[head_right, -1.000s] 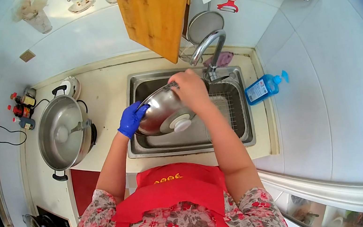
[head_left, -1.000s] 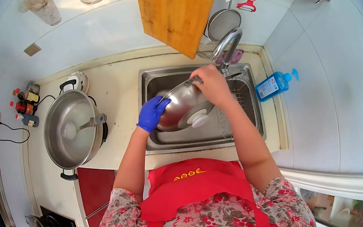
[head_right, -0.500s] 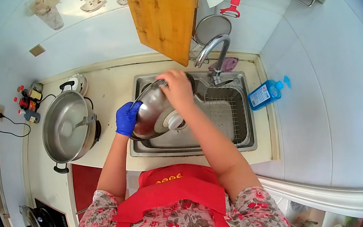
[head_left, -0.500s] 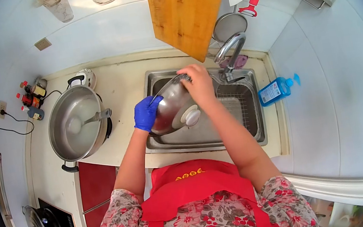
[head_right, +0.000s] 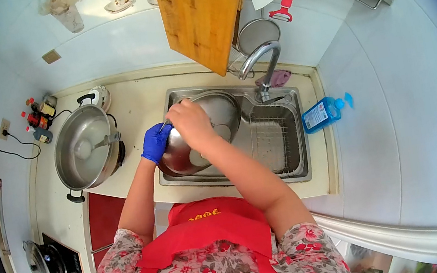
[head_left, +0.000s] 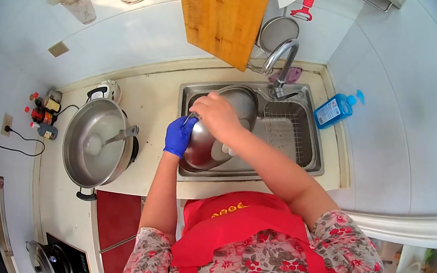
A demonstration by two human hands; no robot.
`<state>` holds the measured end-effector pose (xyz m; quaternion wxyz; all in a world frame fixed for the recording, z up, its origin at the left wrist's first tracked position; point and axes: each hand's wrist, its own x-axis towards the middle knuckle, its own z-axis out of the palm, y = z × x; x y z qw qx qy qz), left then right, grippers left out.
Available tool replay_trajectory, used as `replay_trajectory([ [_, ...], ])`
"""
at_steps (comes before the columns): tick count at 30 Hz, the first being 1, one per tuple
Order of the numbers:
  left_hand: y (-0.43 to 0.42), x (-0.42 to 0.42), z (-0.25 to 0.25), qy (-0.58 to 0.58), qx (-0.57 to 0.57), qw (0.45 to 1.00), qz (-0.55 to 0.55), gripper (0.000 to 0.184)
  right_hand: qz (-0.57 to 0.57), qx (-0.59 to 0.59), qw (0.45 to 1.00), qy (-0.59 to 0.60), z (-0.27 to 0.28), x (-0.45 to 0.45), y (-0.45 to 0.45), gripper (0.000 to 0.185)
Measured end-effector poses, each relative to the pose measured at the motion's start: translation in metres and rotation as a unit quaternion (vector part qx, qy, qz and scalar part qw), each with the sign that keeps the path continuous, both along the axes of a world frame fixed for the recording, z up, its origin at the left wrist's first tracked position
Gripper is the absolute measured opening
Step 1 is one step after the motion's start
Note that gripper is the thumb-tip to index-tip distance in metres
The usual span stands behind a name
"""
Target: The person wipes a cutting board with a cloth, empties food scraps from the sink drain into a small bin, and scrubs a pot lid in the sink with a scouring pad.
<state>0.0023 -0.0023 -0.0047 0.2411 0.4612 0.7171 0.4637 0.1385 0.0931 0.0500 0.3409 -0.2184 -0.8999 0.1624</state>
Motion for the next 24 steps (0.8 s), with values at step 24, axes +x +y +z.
replay_trajectory([
  [24, 0.013, -0.004, 0.006, -0.030, 0.036, 0.994, -0.100, 0.028, 0.023, 0.003, 0.999, 0.035, 0.010, -0.007, -0.009, 0.016],
])
